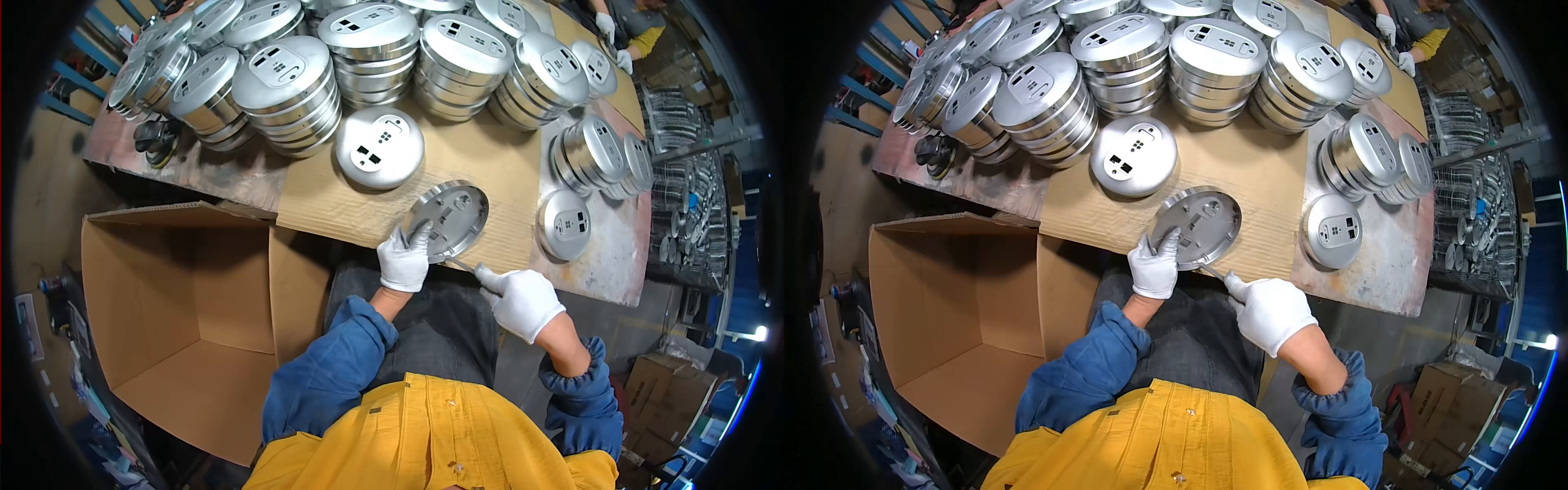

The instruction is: The person deburrs the edges of circular metal casings by hand using a deburring tool, working on an assembly line.

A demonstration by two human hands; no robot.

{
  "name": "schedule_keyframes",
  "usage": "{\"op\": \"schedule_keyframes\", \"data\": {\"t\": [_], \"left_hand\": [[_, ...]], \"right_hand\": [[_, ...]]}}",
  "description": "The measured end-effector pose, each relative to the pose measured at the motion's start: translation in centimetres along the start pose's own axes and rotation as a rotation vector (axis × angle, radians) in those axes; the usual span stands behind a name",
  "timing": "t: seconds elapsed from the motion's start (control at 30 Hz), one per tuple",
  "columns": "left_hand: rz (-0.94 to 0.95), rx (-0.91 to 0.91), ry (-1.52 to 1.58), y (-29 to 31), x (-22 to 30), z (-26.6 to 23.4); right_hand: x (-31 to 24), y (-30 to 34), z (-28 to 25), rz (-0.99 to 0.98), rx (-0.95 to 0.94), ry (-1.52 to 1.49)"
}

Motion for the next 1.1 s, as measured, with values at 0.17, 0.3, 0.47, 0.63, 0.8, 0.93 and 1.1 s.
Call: {"op": "schedule_keyframes", "data": {"t": [0.17, 0.3, 0.47, 0.63, 0.8, 0.93, 1.1], "left_hand": [[0.052, -0.003, 0.007, -0.1, 0.7, -0.1], [0.053, -0.006, 0.025, -0.1, 0.8, -0.2], [0.099, -0.013, 0.027, 0.2, 0.4, -0.1], [0.132, -0.036, -0.012, 0.4, 0.5, -0.2], [0.125, -0.014, -0.037, 0.4, 0.4, 0.1], [0.075, 0.016, -0.046, 0.5, 0.3, 0.0], [0.024, 0.014, -0.011, 0.4, 1.5, -0.1]], "right_hand": [[-0.5, -0.5, 0.2, -0.016, -0.038, 0.062], [-0.5, -0.8, 0.3, -0.030, -0.042, 0.056], [-0.3, -1.7, -0.1, -0.055, -0.086, 0.078], [-0.7, -3.1, -1.3, -0.094, -0.149, 0.090], [-1.1, -1.8, 0.5, -0.099, -0.033, 0.102], [-1.5, 0.1, 3.7, 0.006, -0.012, 0.111], [-2.3, 1.6, 8.1, 0.107, 0.167, 0.140]]}}
Point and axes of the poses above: each hand's wrist, its own y-axis away from the middle knuckle, its own z-axis out of the palm, x = y × z, the point moved 2 cm from there along -y, towards the middle knuckle, and after that the axes turned 4 degrees about -y, right-handed, at the moved point
